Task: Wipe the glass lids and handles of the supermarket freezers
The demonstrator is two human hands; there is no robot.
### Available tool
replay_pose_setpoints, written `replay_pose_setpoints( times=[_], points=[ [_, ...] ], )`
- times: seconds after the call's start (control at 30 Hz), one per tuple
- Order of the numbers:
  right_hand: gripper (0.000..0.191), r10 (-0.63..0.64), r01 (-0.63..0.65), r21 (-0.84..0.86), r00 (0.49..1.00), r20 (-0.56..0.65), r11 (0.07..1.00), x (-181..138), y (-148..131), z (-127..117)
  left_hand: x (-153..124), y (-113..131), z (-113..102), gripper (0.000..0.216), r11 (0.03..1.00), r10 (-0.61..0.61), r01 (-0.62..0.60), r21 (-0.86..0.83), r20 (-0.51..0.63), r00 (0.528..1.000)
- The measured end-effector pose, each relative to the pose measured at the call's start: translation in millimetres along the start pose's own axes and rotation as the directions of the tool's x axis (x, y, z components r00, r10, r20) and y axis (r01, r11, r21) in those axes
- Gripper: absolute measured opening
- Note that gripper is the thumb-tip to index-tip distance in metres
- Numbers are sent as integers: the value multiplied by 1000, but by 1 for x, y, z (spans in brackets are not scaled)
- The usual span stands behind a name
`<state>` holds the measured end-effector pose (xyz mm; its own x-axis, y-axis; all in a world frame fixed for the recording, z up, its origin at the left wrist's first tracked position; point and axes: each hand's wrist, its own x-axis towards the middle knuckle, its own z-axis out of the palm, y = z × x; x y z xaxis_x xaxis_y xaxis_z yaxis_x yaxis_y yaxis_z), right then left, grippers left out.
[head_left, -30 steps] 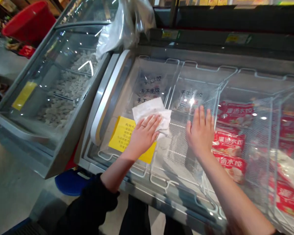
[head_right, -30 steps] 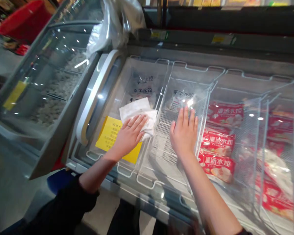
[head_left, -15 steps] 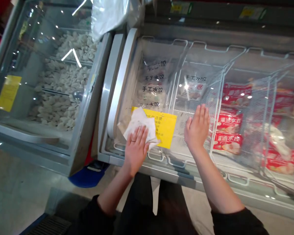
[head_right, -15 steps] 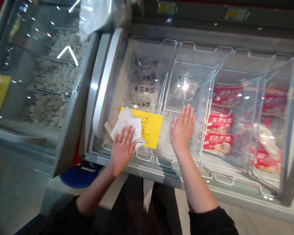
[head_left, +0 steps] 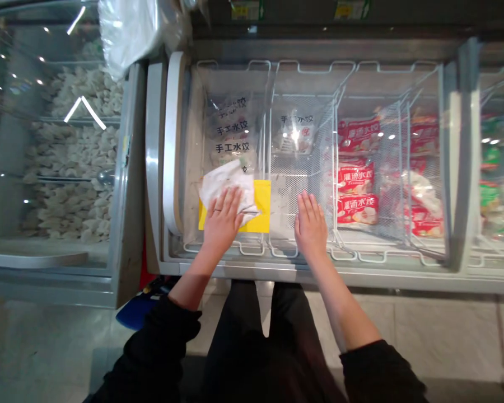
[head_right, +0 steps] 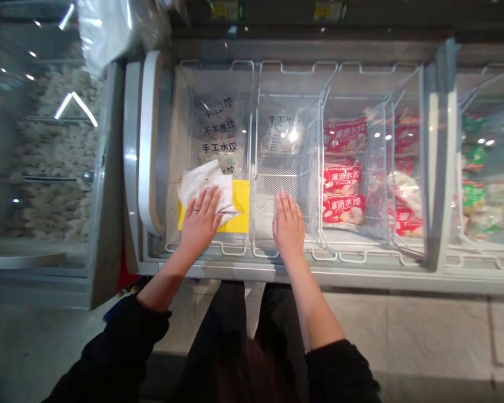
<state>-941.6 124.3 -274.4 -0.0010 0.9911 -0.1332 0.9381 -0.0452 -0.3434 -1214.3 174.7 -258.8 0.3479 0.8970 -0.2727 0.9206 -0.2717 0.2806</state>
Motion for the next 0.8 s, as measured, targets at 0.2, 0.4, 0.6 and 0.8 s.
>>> replay_pose_setpoints(
  times=[0.2, 0.4, 0.6, 0.8],
  points=[
    [70, 4, -10, 150, 999, 39, 989, -1, 3, -2, -78, 13, 13, 67, 953, -301, 302, 39, -27, 953],
    [74, -89, 56, 339, 992, 84, 939, -15, 26, -10, -59, 98, 35, 67, 976, -209, 205, 72, 52, 976],
    [82, -171, 96, 438, 976, 136, 894, -48, 71, -27, -24, 164, 47, 69, 999, 6, -12, 49, 106, 994],
    [82, -92, 22, 426, 985, 145, 905, -73, 81, -35, -17, 180, 46, 68, 968, 239, -248, 30, 183, 954]
  ],
)
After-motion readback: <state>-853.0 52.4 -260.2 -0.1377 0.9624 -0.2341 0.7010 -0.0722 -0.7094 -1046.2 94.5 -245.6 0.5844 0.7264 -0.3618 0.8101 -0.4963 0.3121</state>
